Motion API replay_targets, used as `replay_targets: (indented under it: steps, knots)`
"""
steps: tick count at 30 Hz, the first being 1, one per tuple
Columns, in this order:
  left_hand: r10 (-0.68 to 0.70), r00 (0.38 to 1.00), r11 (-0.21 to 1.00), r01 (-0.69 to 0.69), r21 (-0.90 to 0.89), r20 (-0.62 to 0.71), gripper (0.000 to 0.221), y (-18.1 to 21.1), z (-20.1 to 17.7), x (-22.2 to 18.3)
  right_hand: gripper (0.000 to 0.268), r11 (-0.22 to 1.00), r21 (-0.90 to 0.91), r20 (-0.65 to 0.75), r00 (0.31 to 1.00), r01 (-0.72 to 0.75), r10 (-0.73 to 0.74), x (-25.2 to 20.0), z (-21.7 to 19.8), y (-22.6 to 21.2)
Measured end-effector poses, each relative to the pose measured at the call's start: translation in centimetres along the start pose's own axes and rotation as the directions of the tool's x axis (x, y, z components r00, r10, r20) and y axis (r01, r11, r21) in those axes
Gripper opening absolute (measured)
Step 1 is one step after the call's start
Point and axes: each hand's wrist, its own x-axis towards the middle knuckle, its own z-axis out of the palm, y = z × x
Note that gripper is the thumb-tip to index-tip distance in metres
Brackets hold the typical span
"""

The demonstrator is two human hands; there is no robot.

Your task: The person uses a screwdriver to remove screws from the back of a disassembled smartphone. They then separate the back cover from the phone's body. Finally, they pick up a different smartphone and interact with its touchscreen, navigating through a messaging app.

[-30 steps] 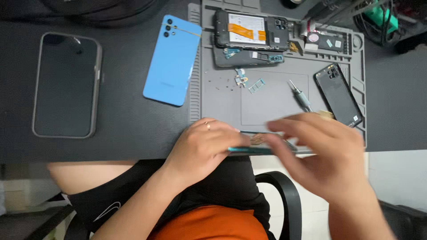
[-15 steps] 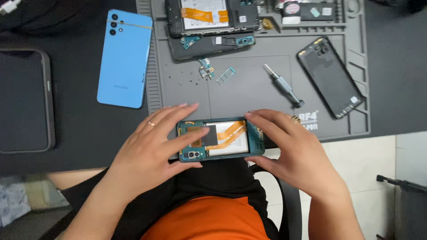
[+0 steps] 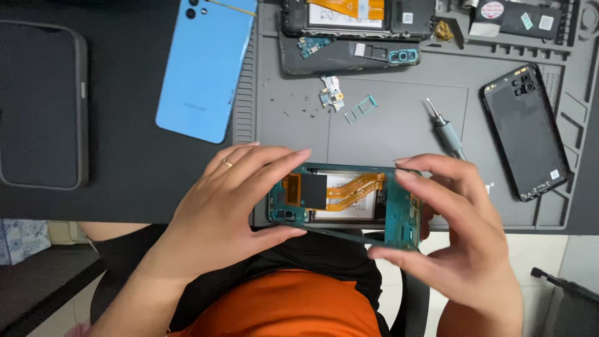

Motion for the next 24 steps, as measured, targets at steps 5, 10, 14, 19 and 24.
replay_targets:
  steps: [5, 10, 14, 19, 24]
  knots:
    - [-0.042, 0.995, 0.96, 0.016, -0.28, -0.089, 0.087, 0.1, -1.4, -0.7, 0.098, 0.979, 0.14, -0.189, 0.975, 0.144, -0.117, -1.0, 1.2, 1.1]
    - [-0.178, 0.907, 0.694, -0.159, -0.702, -0.382, 0.084, -1.7, -0.5, -3.2, 0.074, 0.984, 0.128, -0.469, 0.881, 0.127, -0.053, -2.2, 2.3, 3.4]
    - [-0.41, 0.823, 0.405, -0.221, -0.887, -0.393, 0.088, -3.2, -1.1, -5.1, 0.038, 0.992, -0.111, -0.594, 0.796, 0.056, -0.111, -4.7, 4.3, 7.7]
    - [-0.446, 0.846, 0.148, -0.251, -0.956, -0.292, 0.106, -4.3, -1.9, -5.3, 0.023, 0.786, -0.617, -0.416, 0.831, 0.039, -0.368, -5.8, 5.4, 10.1]
    - [-0.564, 0.782, 0.137, -0.226, -0.964, -0.263, 0.123, -4.4, -2.9, -5.0, 0.022, 0.793, -0.601, -0.463, 0.767, 0.096, -0.444, -5.1, 5.6, 10.0]
